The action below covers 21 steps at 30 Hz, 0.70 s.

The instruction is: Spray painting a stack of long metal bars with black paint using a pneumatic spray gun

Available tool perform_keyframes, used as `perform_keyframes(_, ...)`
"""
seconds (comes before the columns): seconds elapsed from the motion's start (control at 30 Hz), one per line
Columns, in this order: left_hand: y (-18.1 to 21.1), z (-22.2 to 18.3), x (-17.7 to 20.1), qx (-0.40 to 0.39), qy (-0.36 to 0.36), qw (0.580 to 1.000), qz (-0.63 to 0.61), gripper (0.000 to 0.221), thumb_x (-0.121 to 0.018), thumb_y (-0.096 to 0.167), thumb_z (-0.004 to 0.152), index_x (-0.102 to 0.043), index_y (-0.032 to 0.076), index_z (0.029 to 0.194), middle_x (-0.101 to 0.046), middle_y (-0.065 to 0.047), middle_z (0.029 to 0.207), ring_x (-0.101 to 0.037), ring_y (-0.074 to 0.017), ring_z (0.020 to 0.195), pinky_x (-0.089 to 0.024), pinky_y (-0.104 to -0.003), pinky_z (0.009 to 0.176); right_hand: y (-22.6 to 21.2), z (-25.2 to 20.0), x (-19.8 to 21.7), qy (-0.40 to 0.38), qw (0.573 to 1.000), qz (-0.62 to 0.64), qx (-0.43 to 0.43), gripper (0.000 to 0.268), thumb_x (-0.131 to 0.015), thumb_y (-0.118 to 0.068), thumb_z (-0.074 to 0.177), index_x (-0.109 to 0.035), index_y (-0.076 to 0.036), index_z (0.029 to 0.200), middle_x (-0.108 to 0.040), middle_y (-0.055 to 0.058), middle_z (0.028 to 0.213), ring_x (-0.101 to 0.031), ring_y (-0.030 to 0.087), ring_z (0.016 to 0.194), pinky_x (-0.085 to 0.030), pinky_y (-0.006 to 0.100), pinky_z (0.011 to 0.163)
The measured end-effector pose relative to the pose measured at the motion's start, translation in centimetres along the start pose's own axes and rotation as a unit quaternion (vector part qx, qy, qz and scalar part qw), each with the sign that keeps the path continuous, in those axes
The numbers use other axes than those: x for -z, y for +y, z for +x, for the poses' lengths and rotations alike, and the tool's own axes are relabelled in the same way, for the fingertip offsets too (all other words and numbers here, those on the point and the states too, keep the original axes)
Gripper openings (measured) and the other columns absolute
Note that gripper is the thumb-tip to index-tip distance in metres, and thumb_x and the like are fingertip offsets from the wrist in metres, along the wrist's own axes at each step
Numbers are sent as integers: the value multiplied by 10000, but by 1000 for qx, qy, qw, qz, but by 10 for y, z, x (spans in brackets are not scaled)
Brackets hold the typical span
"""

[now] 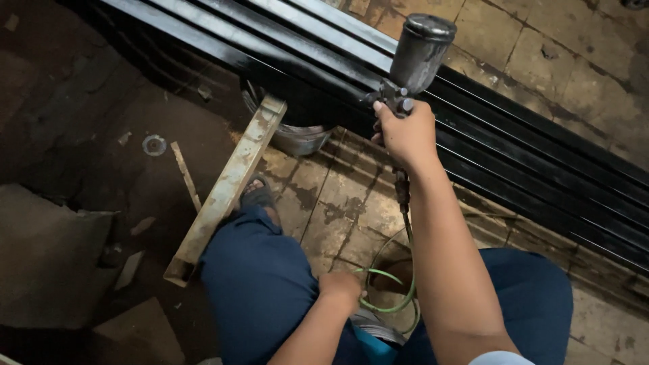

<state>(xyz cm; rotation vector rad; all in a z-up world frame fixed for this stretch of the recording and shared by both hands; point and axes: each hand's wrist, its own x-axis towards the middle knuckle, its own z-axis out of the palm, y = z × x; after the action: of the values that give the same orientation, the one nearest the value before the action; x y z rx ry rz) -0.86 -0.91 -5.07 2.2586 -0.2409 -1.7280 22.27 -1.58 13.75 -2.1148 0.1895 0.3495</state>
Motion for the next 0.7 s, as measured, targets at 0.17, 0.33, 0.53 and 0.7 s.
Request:
perform_keyframes(0.17,-3,11,-8,20,27,999,-1,356,-461,377,1123,-672,181,1333,-603,-67,1322,-616,-285,1101,-508,-374,867,18,0,13,22,1000,-5,-4,266,-685,-236,1008,-643,-73,802,-691,70,723,-721,201,585,-587,334,604)
perform_keyframes(0.33,-6,4,-7,14,29,999,10,392,-475,290,1105,-588,154,1454,-542,-74,1487,-626,-303,1161,-511,-386,906,26,-11,29,33,999,-17,-29,273,-666,-248,1022,-640,-81,808,-698,61,731,-711,171,598,-564,324,636)
perform_keyframes(0.53,-7,-10,2,14,10,1000,5,429,-431,249,1119,-513,177,1534,-179,-133,1720,-549,-326,1309,-518,-444,948,43,-19,48,62,997,-14,-45,239,-660,-233,1020,-663,-78,838,-708,64,763,-710,180,634,-591,331,682)
perform_keyframes(0.7,-8,-14,9,9,-26,1000,0,487,-345,395,1153,-557,101,1479,-112,-112,1739,-641,-333,1010,-512,-401,726,59,-23,63,120,992,-10,-47,136,-681,-214,1007,-710,-81,1001,-724,70,785,-733,189,595,-587,339,629)
